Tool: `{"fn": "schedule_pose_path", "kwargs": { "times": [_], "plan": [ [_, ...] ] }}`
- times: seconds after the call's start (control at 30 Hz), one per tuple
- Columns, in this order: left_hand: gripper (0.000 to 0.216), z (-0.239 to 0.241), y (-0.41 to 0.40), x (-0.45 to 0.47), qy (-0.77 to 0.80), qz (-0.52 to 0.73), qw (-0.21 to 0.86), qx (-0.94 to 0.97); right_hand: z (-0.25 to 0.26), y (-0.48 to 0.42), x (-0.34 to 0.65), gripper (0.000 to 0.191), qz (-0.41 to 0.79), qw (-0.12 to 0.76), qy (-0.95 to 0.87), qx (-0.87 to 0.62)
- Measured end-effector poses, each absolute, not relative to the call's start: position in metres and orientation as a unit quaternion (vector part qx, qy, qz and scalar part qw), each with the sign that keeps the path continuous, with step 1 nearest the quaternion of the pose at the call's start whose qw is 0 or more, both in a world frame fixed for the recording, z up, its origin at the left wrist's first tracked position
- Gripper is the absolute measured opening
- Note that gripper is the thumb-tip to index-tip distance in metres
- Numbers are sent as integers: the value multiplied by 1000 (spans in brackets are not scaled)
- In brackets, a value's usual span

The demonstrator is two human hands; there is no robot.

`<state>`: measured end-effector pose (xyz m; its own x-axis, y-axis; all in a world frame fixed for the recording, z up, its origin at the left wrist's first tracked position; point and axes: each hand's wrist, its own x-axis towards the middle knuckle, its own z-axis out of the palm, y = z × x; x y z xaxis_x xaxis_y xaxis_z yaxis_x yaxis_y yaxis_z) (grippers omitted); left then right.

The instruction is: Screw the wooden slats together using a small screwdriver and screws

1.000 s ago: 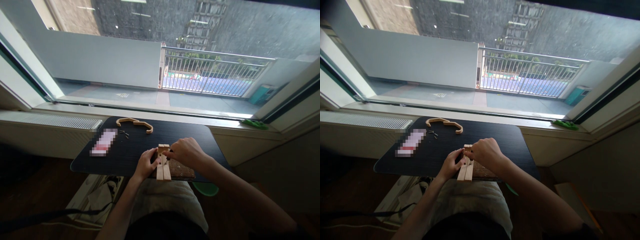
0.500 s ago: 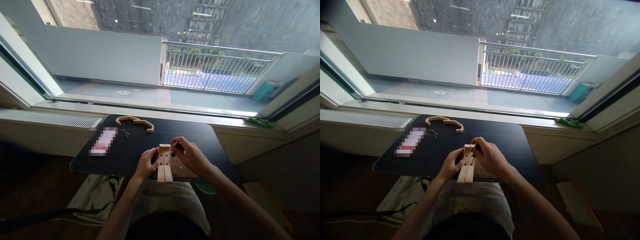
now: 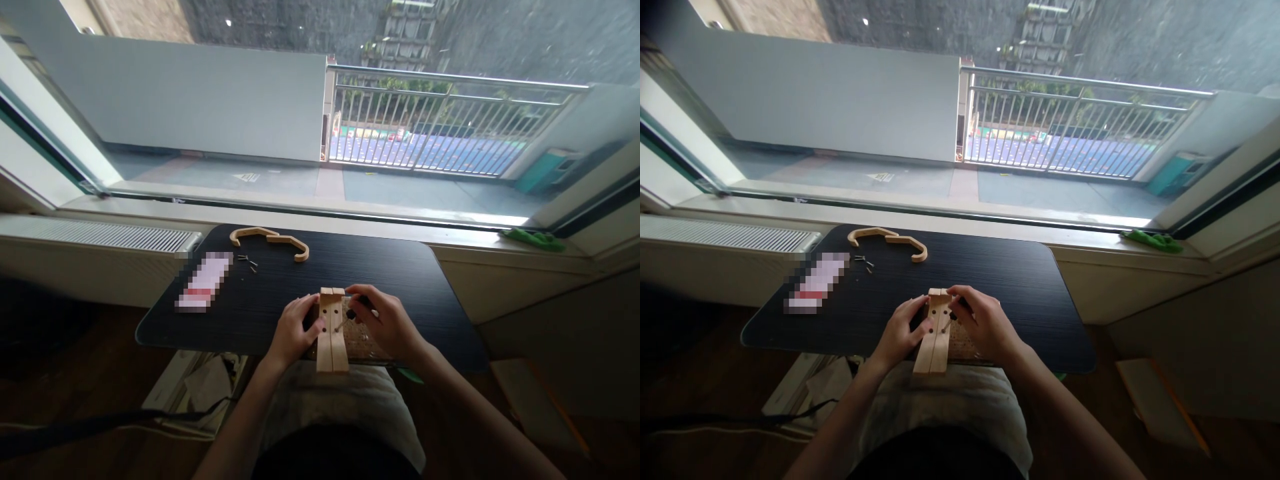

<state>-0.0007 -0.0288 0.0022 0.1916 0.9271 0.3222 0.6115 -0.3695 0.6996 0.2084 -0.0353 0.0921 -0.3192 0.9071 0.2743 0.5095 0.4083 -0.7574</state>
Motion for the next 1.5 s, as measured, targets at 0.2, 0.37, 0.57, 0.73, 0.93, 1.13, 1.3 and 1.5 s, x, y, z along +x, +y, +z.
{"fn": "schedule_pose_path", "kwargs": {
  "times": [0.2, 0.37, 0.57, 0.73, 0.93, 1.13, 1.3, 1.5],
  "plan": [
    [42, -1, -28, -1, 517, 373, 211, 741, 100, -36, 205, 22, 215, 314, -819, -429],
    [42, -2, -27, -2, 516, 375, 207, 742, 104, -32, 201, 23, 210, 293, -837, -413],
    [42, -1, -28, -1, 524, 372, 207, 738, 102, -20, 195, 18, 208, 294, -818, -449],
    [41, 0, -28, 0, 522, 369, 211, 739, 98, -14, 191, 16, 187, 297, -823, -446],
    [42, -1, -27, 0, 517, 380, 205, 739, 99, -17, 191, 19, 172, 295, -845, -410],
    [41, 0, -27, -1, 517, 375, 208, 740, 124, -26, 190, 20, 145, 176, -907, -354],
    [41, 1, -27, -1, 520, 372, 212, 739, 142, -25, 191, 15, 129, 95, -922, -352],
    [41, -1, -27, -1, 517, 375, 213, 739, 146, -29, 196, 19, 114, 60, -934, -334]
  ]
}}
